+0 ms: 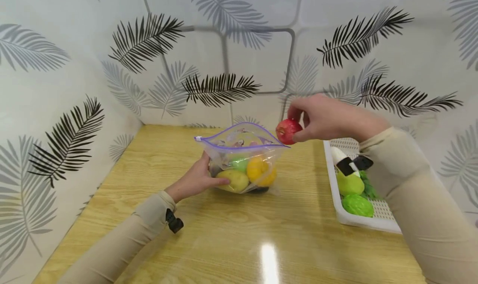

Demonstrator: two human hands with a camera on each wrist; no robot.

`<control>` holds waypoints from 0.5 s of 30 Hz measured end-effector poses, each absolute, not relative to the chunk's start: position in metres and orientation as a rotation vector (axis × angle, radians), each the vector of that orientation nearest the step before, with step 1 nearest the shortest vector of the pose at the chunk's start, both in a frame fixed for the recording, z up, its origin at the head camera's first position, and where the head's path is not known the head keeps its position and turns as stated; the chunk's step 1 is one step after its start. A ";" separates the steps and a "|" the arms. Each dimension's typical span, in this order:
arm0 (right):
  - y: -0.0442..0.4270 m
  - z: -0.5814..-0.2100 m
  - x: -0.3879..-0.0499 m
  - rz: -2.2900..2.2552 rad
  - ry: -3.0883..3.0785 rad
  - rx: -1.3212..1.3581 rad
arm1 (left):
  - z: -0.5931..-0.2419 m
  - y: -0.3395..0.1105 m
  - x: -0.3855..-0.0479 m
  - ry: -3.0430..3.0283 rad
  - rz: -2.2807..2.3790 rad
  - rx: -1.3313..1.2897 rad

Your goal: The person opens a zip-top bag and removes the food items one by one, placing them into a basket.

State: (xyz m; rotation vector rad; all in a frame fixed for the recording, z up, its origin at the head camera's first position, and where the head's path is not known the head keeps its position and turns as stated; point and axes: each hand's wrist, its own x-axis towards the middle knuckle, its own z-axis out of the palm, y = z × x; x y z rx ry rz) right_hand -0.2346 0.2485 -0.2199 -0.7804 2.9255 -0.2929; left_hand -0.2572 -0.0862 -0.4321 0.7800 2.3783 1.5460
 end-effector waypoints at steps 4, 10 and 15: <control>0.291 -0.239 -0.225 -0.204 2.956 -0.683 | -0.431 -0.087 -0.256 2.374 1.547 0.786; 0.347 -0.279 -0.209 -0.132 2.942 -0.592 | -0.430 -0.089 -0.255 2.396 1.519 0.760; 0.389 -0.309 -0.193 -0.125 2.912 -0.468 | -0.430 -0.089 -0.254 2.411 1.502 0.753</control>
